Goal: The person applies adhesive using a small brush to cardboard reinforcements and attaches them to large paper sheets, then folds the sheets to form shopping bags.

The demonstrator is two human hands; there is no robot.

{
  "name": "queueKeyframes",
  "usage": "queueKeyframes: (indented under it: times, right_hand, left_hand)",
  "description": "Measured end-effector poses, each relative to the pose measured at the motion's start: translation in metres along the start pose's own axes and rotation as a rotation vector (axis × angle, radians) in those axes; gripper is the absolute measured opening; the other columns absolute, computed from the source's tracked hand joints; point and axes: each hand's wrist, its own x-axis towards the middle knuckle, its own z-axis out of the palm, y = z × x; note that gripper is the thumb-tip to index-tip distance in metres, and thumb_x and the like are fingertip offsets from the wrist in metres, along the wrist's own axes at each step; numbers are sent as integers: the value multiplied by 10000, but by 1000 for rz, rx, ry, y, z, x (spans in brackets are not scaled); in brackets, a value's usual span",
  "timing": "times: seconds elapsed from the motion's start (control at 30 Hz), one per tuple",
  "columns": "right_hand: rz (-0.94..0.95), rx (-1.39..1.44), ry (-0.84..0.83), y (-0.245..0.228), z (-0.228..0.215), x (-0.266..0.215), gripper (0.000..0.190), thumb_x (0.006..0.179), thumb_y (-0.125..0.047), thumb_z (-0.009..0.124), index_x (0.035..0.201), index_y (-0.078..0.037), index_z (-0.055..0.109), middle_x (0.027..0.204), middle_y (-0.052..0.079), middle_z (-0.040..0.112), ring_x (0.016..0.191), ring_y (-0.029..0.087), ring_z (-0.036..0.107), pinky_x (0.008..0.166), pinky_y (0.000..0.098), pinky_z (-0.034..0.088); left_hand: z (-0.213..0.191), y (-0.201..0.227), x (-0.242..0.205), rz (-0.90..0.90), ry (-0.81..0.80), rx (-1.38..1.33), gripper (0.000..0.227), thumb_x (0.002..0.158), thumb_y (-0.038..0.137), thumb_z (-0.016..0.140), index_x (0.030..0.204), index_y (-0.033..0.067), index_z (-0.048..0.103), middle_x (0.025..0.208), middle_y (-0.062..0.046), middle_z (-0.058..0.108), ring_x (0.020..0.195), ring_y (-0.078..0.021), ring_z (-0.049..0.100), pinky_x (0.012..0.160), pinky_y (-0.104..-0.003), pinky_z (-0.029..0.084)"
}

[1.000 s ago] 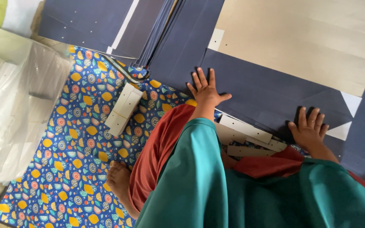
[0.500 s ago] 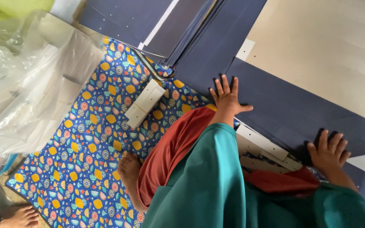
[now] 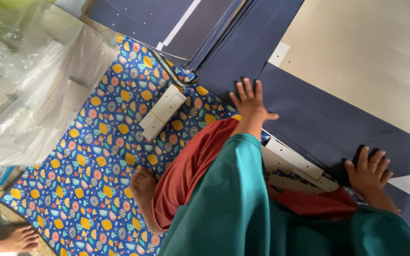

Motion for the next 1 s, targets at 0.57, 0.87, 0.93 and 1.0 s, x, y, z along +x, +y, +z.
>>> queueKeyframes:
  times: [0.57,0.87,0.93,1.0]
  right_hand:
    - [15,25,-49,-6,-7,-8,851,940,-669,251,1656,-375,-103,1675,-36,-400,1556,240,-349,1225,494,-219]
    - [-197,-194,266,3,-20,-18,766,933,-612,481,1609,-288,324,1708,111,243,1479,431,305,1111,630,371]
    - [-158,-206,262,6,-7,-11,666,971,-556,506,1582,-309,416,1681,82,343,1401,450,436,1067,617,463]
    - [-351,-569,677,25,28,17,639,971,-633,474,1490,-283,602,1326,108,674,1020,322,732,753,430,635]
  left_hand:
    - [-28,-63,10,-381,71,-377,1274,873,511,810,1639,305,-187,1690,-115,-324,1552,-413,-268,1170,-779,-8]
    - [7,-22,12,-26,489,-82,1090,818,69,726,1652,290,61,1694,-175,-183,1566,-407,-155,1216,-686,-2]
    - [45,0,20,181,678,107,1024,781,75,710,1643,261,189,1713,-199,-53,1577,-435,-44,1212,-690,51]
    - [98,33,33,493,671,-86,428,881,413,685,1299,384,597,1136,-17,671,1077,-299,706,955,-533,511]
